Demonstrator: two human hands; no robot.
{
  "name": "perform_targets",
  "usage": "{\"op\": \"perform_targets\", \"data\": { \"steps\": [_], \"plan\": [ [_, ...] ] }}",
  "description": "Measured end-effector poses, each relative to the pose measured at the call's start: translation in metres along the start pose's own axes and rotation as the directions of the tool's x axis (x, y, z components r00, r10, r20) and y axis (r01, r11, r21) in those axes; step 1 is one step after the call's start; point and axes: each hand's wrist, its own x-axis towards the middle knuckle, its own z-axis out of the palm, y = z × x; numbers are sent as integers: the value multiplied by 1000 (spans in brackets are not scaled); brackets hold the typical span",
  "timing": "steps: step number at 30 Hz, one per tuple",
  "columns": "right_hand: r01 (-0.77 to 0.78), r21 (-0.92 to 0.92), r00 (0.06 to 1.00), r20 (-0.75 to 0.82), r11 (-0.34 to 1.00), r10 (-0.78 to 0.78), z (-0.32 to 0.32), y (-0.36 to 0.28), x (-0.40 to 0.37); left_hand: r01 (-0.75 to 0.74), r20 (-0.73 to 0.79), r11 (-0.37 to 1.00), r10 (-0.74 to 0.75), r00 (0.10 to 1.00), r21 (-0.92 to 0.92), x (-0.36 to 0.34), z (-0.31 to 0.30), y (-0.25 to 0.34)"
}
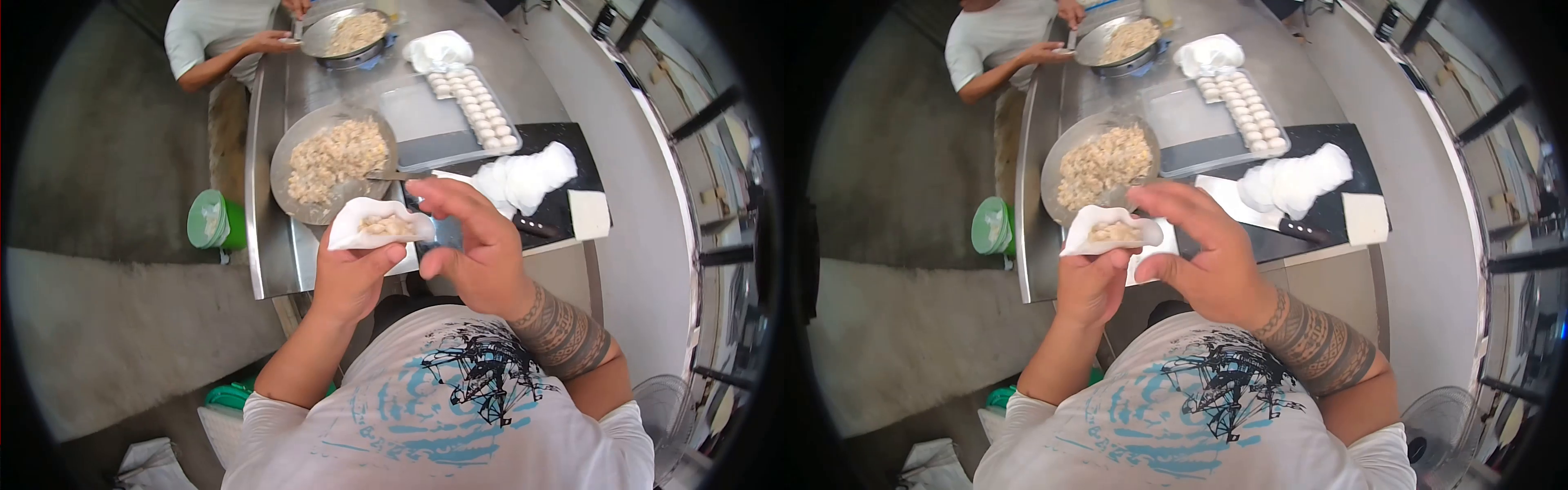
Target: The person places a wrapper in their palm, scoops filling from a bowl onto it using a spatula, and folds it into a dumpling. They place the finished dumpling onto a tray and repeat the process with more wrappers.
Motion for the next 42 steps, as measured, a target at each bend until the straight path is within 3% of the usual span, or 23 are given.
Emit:
{"op": "perform_targets", "data": {
  "steps": [3,6,7,10,12,17,20,22,23,26,29,31,34,37,41,42],
  "plan": [
    [-113,108,988,-96,988,124,-22,-17,-33,-33,63,993,40,997,-117,-5,40,-14],
    [-188,86,973,-117,978,197,-52,-30,-65,89,155,980,-62,986,-176,-19,65,-33],
    [-73,-29,989,-132,997,68,-63,-35,-72,130,186,975,-97,978,-179,-23,72,-41],
    [-4,-109,973,-228,994,-21,-83,-65,-94,137,192,976,-103,976,-172,-40,104,-57],
    [-5,-62,950,-311,998,-14,-89,-68,-117,142,200,987,-124,972,-77,-53,124,-65],
    [-59,-150,964,-265,987,17,-119,-86,-168,83,327,976,-147,933,201,-83,144,-82],
    [-208,167,914,-319,964,253,-116,-105,-188,-4,417,940,-148,897,341,-95,159,-79],
    [-176,83,940,-281,981,192,-121,-104,-202,-113,466,910,-95,880,399,-101,164,-82],
    [-157,44,951,-261,987,164,-123,-103,-207,-95,444,917,-95,891,387,-107,167,-84],
    [-115,-69,952,-291,991,90,-120,-112,-217,22,275,997,-41,960,72,-131,177,-105],
    [-33,-311,968,-245,950,-47,-122,-121,-222,39,235,985,-78,969,167,-143,176,-110],
    [-104,-165,956,-289,981,52,-115,-126,-227,110,239,967,-165,957,229,-147,171,-105],
    [-129,-104,950,-298,986,93,-112,-126,-232,-119,432,947,-23,901,299,-142,165,-104],
    [-108,-180,958,-281,978,54,-112,-123,-234,-86,200,992,67,977,88,-158,189,-116],
    [-13,-354,972,-222,935,-70,-112,-125,-235,17,196,999,-26,980,48,-166,172,-122],
    [-61,-283,968,-252,957,-13,-110,-128,-235,34,239,998,-47,970,61,-166,168,-119]
  ]
}}
